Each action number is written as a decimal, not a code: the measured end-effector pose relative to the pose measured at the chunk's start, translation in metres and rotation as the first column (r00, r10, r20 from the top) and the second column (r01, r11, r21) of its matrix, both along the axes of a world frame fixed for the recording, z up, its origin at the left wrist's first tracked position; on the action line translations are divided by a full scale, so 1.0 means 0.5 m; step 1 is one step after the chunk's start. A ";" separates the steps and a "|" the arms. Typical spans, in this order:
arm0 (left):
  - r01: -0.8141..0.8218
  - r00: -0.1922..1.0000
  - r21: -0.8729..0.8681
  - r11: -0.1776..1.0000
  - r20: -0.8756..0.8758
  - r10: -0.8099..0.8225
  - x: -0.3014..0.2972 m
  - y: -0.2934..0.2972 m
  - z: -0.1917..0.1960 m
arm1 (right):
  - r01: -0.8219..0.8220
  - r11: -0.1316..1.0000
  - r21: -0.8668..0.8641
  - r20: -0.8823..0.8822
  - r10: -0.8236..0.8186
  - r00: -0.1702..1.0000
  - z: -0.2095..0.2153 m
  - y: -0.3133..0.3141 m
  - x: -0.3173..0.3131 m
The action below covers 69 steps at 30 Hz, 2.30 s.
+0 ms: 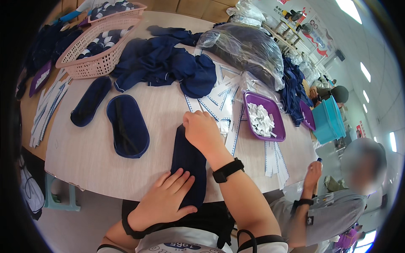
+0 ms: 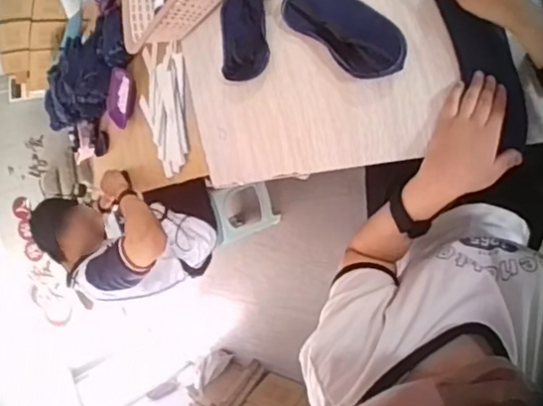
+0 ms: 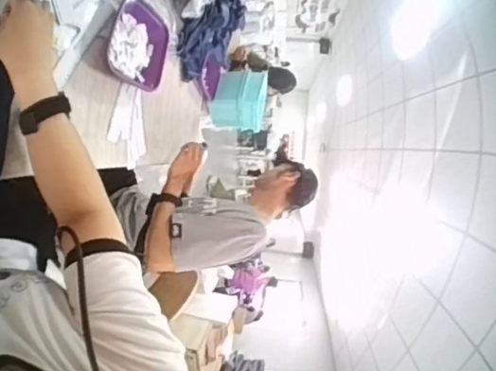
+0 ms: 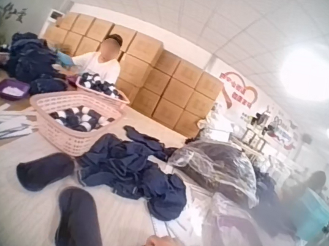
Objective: The recorder is at a workstation in a factory, handling and inspecting blue fabric sock components.
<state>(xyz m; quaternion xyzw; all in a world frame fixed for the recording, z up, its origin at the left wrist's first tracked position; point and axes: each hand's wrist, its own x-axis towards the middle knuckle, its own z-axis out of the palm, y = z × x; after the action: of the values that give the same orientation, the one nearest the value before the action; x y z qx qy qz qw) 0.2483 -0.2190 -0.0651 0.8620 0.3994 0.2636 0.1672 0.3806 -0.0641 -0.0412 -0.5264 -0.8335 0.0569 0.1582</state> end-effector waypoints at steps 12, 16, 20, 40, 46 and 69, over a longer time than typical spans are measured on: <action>-0.048 0.999 -0.004 0.999 -0.026 0.048 0.000 -0.007 -0.003 | -0.086 0.996 -0.005 -0.542 0.069 0.837 0.160 -0.164 0.089; -0.042 0.998 -0.005 0.999 -0.052 0.042 -0.016 -0.028 0.032 | -0.295 0.955 0.018 -0.309 0.285 0.907 0.123 -0.286 0.147; 0.001 0.979 -0.013 1.000 -0.206 -0.004 -0.010 -0.034 0.038 | -0.400 0.915 -0.059 -0.131 0.390 0.911 0.046 -0.343 0.154; -0.080 0.997 -0.180 0.980 0.008 0.083 0.025 0.000 0.074 | -0.264 0.955 0.132 -0.111 0.279 0.954 -0.062 -0.353 0.187; -0.452 0.871 -0.256 0.855 0.083 0.485 0.062 0.035 0.051 | -0.242 0.967 0.084 -0.173 0.253 0.952 -0.059 -0.349 0.187; -0.544 0.838 0.036 0.838 -0.030 0.545 0.088 0.046 0.041 | -0.251 0.967 -0.039 -0.264 0.233 0.936 -0.050 -0.345 0.189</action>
<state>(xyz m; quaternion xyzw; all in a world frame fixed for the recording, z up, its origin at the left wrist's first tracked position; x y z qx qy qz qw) 0.2925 -0.1962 -0.0447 0.7202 0.6275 0.2884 0.0663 0.4752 -0.2365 -0.0664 -0.4132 -0.8617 0.1737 0.2378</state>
